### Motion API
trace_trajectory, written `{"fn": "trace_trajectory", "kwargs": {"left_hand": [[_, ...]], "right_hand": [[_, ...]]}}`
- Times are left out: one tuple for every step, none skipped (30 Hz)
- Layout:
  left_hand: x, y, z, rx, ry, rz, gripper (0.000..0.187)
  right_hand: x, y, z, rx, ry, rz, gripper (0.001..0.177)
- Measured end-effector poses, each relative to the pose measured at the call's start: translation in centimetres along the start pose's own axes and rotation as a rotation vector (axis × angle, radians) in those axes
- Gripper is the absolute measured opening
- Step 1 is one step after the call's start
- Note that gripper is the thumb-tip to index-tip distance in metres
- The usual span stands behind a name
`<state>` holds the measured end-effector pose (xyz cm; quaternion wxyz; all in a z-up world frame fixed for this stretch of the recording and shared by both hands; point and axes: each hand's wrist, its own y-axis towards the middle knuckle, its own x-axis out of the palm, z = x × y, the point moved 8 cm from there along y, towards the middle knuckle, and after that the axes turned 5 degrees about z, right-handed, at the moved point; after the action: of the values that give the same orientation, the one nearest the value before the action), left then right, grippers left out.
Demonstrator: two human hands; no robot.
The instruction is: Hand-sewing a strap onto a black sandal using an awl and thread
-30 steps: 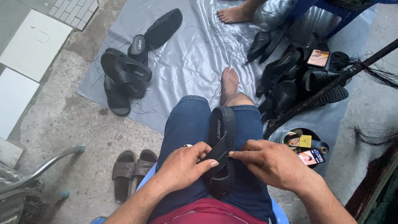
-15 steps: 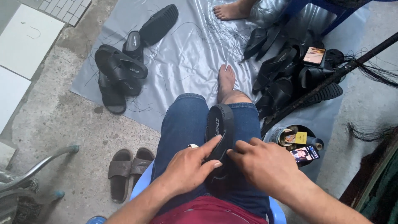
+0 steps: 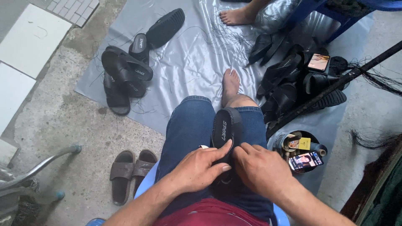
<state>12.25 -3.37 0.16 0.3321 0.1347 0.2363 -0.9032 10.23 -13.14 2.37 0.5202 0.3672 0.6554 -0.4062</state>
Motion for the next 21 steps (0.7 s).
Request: {"fn": "trace_trajectory", "kwargs": {"left_hand": [[-0.2,-0.1,0.1,0.039,0.012,0.018,0.058],[-0.3,-0.3,0.2,0.077,0.025,0.035,0.057],[-0.8,-0.5,0.2,0.076,0.029,0.036,0.057],[-1.3,-0.7,0.0,0.065,0.06,0.023,0.058],[-1.8,-0.9,-0.2,0.053,0.09,0.011,0.06],[-1.9,-1.2,-0.4,0.051,0.098,0.011,0.06],[-2.2,-1.5,-0.8,0.039,0.1,0.044,0.052],[-2.5,-1.9,-1.2,0.024,0.1,0.074,0.045],[-2.4,-2.1,-1.6,0.019,0.105,0.071,0.045],[-2.7,-2.3,-1.6,0.071,0.182,0.141,0.037],[-3.1,-2.6,-1.5,0.124,0.26,0.209,0.03],[-3.1,-2.7,-1.7,0.122,0.262,0.206,0.03],[-3.1,-2.7,-1.9,0.111,0.281,0.185,0.026],[-3.1,-2.7,-2.2,0.101,0.299,0.167,0.022],[-3.9,-2.7,-1.3,0.1,0.302,0.167,0.022],[-3.9,-2.6,-1.5,-0.021,0.384,0.062,0.023],[-4.0,-2.8,-1.7,-0.141,0.464,-0.045,0.025],[-4.4,-2.8,-1.8,-0.14,0.466,-0.049,0.025],[-4.7,-2.8,-1.9,-0.147,0.451,-0.075,0.023],[-5.0,-2.8,-2.1,-0.156,0.436,-0.098,0.023],[-5.1,-2.7,-2.4,-0.157,0.438,-0.098,0.023]], "right_hand": [[-0.3,0.0,-0.1,0.012,0.003,0.039,0.015],[-0.6,-0.1,-0.3,0.024,0.008,0.078,0.015],[-1.1,0.0,-0.1,0.023,0.01,0.082,0.015],[-0.8,0.0,0.2,0.07,0.069,0.004,0.016],[-0.5,0.1,0.6,0.115,0.129,-0.073,0.018],[-0.4,0.0,0.8,0.115,0.133,-0.067,0.018],[-0.5,-0.1,0.9,0.118,0.151,-0.047,0.02],[-0.5,-0.3,1.1,0.123,0.172,-0.03,0.022],[-0.7,-0.3,1.1,0.123,0.179,-0.027,0.022],[-0.8,-0.3,1.1,0.121,0.218,-0.024,0.016],[-1.0,-0.3,1.2,0.118,0.257,-0.021,0.016],[-0.9,-0.4,1.3,0.119,0.262,-0.02,0.016],[-0.7,-0.5,1.4,0.128,0.272,-0.027,0.017],[-0.6,-0.5,1.5,0.135,0.28,-0.031,0.019],[-0.5,-0.5,1.6,0.134,0.282,-0.029,0.019],[-0.6,-0.6,1.6,0.114,0.302,0.014,0.019],[-0.7,-0.7,1.6,0.094,0.322,0.056,0.02],[-0.8,-0.7,1.7,0.097,0.324,0.057,0.02],[-1.1,-0.8,1.5,0.072,0.35,0.089,0.02],[-1.4,-0.7,1.3,0.042,0.375,0.12,0.02],[-1.4,-0.7,1.4,0.042,0.377,0.121,0.02]]}}
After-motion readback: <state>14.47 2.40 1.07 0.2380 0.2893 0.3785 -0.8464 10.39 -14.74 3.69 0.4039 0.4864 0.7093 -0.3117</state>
